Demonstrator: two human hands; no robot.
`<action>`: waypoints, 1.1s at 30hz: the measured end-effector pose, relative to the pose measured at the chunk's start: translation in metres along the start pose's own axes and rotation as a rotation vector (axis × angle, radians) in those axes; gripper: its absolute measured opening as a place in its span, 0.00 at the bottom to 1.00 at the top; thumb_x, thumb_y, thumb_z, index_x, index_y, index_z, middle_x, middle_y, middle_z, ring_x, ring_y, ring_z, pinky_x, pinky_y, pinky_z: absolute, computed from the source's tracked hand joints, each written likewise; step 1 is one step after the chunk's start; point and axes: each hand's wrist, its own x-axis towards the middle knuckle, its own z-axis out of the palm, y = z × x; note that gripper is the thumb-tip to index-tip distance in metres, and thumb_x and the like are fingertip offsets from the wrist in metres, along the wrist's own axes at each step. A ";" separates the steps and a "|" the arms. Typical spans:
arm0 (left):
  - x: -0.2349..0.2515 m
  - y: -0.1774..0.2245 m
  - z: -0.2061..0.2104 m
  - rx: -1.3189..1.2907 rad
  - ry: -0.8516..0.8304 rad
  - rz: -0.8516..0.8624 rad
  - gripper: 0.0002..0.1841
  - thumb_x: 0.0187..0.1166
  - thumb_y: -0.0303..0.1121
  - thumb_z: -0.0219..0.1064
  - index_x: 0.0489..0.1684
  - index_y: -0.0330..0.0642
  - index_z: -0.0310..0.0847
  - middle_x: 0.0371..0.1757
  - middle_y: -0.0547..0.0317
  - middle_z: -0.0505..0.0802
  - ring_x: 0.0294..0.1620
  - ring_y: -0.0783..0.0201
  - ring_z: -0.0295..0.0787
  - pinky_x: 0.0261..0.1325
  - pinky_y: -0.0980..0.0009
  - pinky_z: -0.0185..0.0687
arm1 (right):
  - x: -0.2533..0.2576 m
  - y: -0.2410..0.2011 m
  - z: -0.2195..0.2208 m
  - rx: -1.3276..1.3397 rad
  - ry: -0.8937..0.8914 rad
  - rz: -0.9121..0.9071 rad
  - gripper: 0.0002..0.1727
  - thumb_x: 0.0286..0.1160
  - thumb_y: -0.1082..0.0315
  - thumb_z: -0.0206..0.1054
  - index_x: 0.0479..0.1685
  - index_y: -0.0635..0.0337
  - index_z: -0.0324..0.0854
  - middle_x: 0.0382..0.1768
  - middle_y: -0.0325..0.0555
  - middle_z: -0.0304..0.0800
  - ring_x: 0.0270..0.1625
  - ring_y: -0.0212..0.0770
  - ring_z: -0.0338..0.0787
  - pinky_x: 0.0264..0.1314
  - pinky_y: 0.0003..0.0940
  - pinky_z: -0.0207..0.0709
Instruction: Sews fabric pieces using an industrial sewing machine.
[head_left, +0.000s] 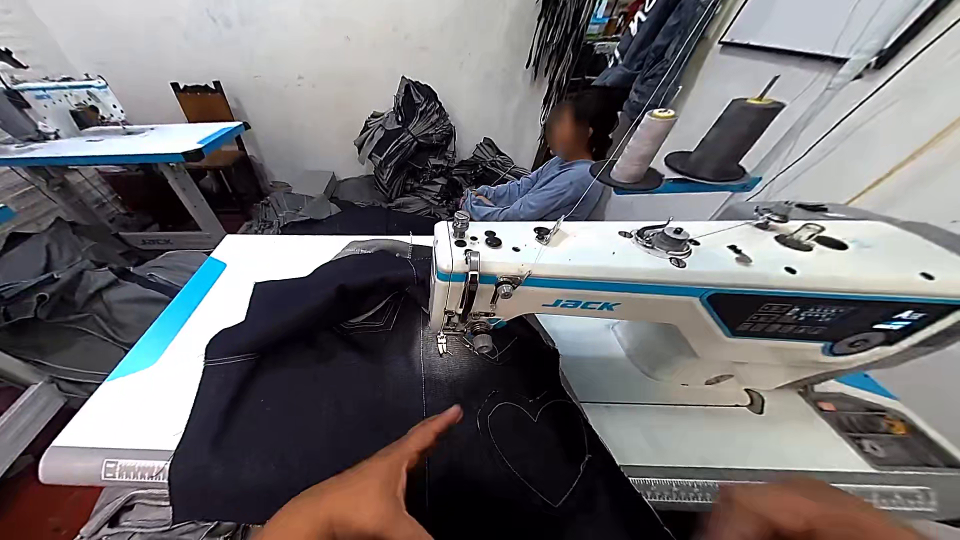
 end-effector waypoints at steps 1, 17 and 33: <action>0.004 -0.002 0.004 -0.042 -0.025 0.059 0.73 0.51 0.61 0.83 0.93 0.26 0.34 0.93 0.40 0.58 0.93 0.54 0.56 0.90 0.59 0.60 | 0.028 0.004 0.019 0.029 0.068 -0.111 0.15 0.86 0.57 0.63 0.39 0.60 0.83 0.25 0.33 0.82 0.27 0.16 0.77 0.31 0.16 0.71; 0.049 -0.013 -0.074 0.386 0.581 -0.525 0.29 0.74 0.26 0.76 0.75 0.37 0.70 0.47 0.44 0.94 0.47 0.52 0.93 0.57 0.50 0.86 | 0.162 0.113 0.128 -0.380 0.549 0.268 0.13 0.82 0.70 0.62 0.51 0.63 0.91 0.43 0.54 0.95 0.49 0.55 0.93 0.59 0.55 0.83; 0.056 -0.054 -0.082 0.692 0.677 -0.523 0.16 0.78 0.33 0.75 0.60 0.40 0.83 0.37 0.53 0.91 0.32 0.59 0.84 0.44 0.56 0.81 | 0.137 0.130 0.147 -0.559 0.547 0.067 0.21 0.78 0.55 0.63 0.61 0.52 0.92 0.56 0.49 0.93 0.64 0.57 0.88 0.65 0.63 0.77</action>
